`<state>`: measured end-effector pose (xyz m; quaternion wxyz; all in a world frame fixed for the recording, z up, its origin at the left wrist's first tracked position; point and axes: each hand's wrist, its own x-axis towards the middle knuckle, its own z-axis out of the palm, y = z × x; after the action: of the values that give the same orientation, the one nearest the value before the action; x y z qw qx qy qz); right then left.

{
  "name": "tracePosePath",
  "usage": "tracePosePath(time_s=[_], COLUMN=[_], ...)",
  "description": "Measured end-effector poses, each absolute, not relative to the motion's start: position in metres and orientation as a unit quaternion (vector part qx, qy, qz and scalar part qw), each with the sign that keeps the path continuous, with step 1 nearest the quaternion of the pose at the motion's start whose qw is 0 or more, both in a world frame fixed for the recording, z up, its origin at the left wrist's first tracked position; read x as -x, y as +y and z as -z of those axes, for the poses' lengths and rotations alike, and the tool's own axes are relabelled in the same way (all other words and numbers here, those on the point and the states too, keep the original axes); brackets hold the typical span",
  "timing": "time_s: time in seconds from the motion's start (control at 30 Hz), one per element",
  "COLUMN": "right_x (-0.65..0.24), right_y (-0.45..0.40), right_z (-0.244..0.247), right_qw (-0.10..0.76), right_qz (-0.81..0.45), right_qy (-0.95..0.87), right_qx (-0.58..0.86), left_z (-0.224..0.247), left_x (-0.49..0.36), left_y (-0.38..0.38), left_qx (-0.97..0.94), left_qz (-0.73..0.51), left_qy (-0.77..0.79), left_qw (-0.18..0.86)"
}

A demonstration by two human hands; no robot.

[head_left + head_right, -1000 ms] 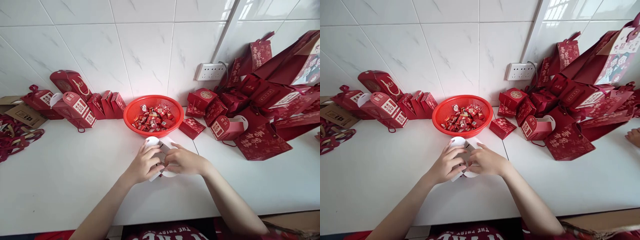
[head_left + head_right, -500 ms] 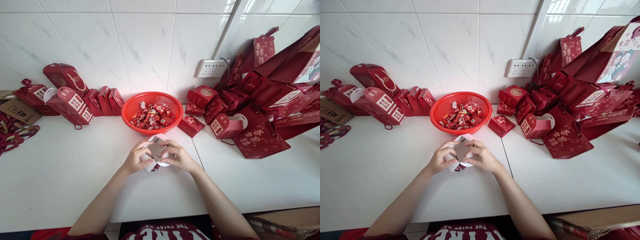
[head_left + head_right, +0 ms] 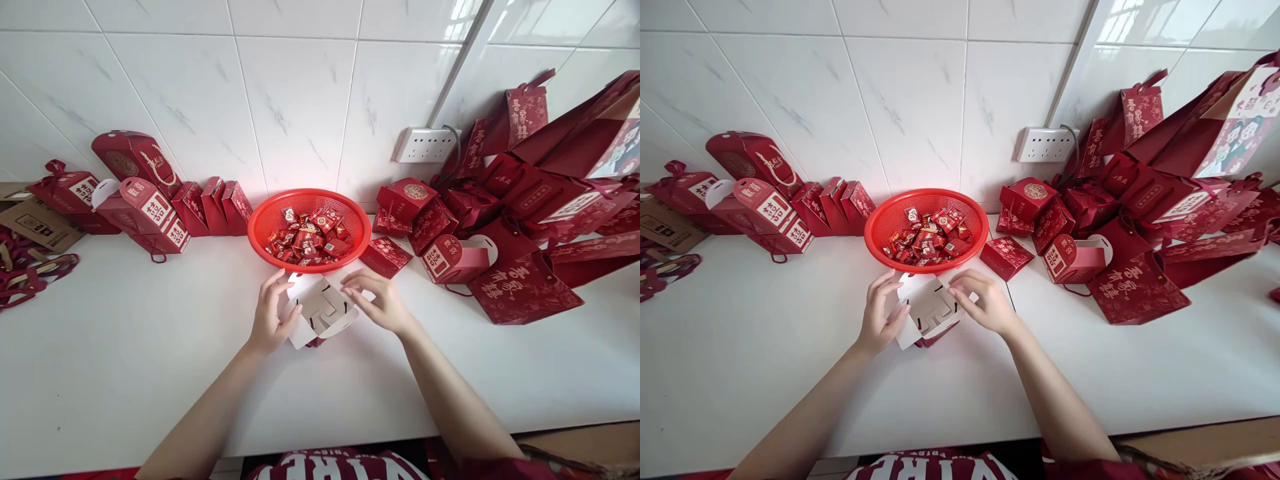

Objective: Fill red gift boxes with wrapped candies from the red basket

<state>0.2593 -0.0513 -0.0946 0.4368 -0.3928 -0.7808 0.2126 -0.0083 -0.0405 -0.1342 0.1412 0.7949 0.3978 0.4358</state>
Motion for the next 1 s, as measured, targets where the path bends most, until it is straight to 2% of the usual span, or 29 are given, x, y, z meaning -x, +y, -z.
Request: tracePosePath(time_s=[0.07, 0.13, 0.17, 0.23, 0.27, 0.43, 0.53, 0.6, 0.7, 0.87, 1.0], right_x=[-0.262, -0.262, -0.261, -0.256, -0.252, -0.229, -0.222, -0.222, -0.227, -0.232, -0.236], right_y=[-0.034, -0.008, 0.007, 0.04, 0.056, 0.115, 0.126, 0.126, 0.116, 0.068, 0.022], right_z=[0.076, 0.058, 0.05, 0.042, 0.042, 0.063, 0.074, 0.077, 0.074, 0.062, 0.044], right_qw=[0.428, 0.384, 0.339, 0.167, 0.118, -0.058, -0.089, -0.072, 0.009, 0.197, 0.378], right_qz=[-0.175, -0.146, -0.135, -0.135, -0.144, -0.18, -0.18, -0.175, -0.157, -0.105, -0.121], right_qy=[-0.793, -0.807, -0.81, -0.795, -0.783, -0.723, -0.7, -0.7, -0.723, -0.753, -0.76], right_qx=[0.397, 0.425, 0.458, 0.566, 0.594, 0.665, 0.686, 0.689, 0.673, 0.619, 0.515], left_z=[0.134, 0.136, 0.138, 0.142, 0.144, 0.151, 0.151, 0.15, 0.15, 0.145, 0.109], left_x=[0.011, 0.013, 0.014, 0.017, 0.017, 0.02, 0.021, 0.021, 0.02, 0.019, 0.017], left_y=[-0.037, -0.034, -0.032, -0.03, -0.029, -0.027, -0.028, -0.029, -0.03, -0.031, -0.027], left_qx=[-0.793, -0.798, -0.799, -0.797, -0.796, -0.794, -0.796, -0.796, -0.795, -0.79, -0.739], left_qz=[-0.43, -0.424, -0.427, -0.445, -0.453, -0.458, -0.447, -0.445, -0.445, -0.459, -0.531], left_qy=[0.41, 0.405, 0.398, 0.38, 0.371, 0.365, 0.373, 0.376, 0.377, 0.373, 0.404], left_qw=[0.135, 0.14, 0.145, 0.15, 0.151, 0.162, 0.167, 0.165, 0.166, 0.163, 0.1])
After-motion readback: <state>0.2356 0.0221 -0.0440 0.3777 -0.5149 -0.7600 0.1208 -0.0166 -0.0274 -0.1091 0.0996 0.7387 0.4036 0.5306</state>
